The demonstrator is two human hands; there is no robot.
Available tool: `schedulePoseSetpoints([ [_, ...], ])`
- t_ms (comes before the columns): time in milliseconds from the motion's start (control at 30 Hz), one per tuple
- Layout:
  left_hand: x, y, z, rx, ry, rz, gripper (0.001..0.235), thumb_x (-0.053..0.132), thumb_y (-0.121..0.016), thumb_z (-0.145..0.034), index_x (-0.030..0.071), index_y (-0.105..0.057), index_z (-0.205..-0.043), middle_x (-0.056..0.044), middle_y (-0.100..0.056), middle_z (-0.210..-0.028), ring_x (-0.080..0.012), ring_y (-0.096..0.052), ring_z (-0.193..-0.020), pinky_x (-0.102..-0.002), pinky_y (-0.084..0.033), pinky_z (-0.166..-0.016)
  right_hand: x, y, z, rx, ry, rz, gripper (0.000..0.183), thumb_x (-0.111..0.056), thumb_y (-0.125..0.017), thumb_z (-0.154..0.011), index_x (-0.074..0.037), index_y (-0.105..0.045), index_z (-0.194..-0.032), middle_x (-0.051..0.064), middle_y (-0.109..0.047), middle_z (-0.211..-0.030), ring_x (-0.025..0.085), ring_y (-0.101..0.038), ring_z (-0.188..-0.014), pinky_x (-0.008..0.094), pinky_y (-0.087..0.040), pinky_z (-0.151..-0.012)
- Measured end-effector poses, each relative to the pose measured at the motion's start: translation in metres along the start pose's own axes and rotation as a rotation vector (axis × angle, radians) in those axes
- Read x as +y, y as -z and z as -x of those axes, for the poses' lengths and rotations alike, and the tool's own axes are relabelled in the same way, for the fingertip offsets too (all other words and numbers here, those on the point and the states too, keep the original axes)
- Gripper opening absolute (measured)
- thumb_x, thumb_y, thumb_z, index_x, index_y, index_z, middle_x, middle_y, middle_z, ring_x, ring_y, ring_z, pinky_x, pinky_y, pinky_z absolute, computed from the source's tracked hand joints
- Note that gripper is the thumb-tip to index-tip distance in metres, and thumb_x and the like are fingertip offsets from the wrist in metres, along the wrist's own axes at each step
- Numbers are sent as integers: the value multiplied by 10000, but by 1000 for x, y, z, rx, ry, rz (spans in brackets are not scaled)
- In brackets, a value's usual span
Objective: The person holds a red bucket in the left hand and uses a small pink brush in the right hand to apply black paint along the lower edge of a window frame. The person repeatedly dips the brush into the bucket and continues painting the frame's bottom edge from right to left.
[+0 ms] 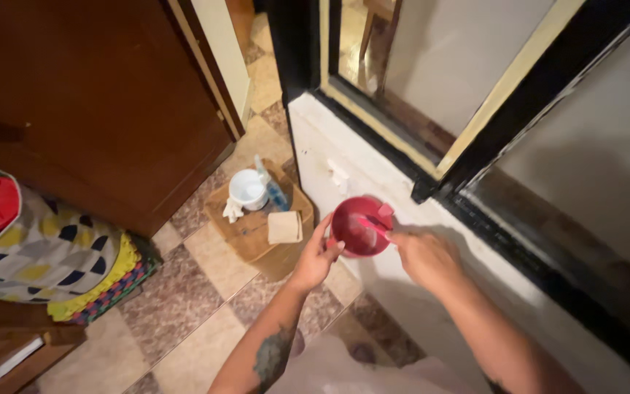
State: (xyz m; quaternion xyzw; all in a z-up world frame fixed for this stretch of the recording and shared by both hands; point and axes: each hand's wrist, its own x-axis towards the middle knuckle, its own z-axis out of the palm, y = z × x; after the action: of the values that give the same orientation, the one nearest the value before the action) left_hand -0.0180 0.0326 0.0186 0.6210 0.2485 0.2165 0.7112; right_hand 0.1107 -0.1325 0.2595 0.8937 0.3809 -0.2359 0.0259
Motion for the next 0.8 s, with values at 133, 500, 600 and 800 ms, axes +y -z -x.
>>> schedulePoseSetpoints([
  [133,89,9,22,-50,32,-266,729,149,-695,-922,324,-379,-1554,-107,-748,-972,-154,-669,-664,-262,-549,-612,2,-53,-60,45,63,242,402,-272,-401,-1016,-343,-746,-1211,86,-775,-1139,293,-736,-1117,461,-565,-972],
  [500,117,42,30,-73,-39,-306,725,128,-661,-922,251,-357,-1570,-106,-742,-936,-196,-661,-683,-342,-568,-713,-41,-18,-31,21,71,128,384,-246,-425,-1019,-352,-787,-1089,102,-787,-1070,339,-720,-1145,490,-544,-1006],
  [600,91,42,13,-92,-75,-54,741,42,-619,-939,171,-296,-1593,-68,-632,-798,-124,-567,-647,-239,-517,-626,-39,9,1,-18,-77,-329,376,-240,-513,-1008,-284,-700,-1331,69,-809,-971,303,-751,-1039,422,-567,-953],
  [800,67,29,-13,-80,-85,68,734,6,-598,-954,154,-276,-1597,-100,-648,-826,-108,-540,-643,-210,-507,-602,24,-78,-57,275,-131,-1210,356,-99,-513,-1013,-61,-638,-1345,135,-613,-708,145,-440,-401,244,-355,-332],
])
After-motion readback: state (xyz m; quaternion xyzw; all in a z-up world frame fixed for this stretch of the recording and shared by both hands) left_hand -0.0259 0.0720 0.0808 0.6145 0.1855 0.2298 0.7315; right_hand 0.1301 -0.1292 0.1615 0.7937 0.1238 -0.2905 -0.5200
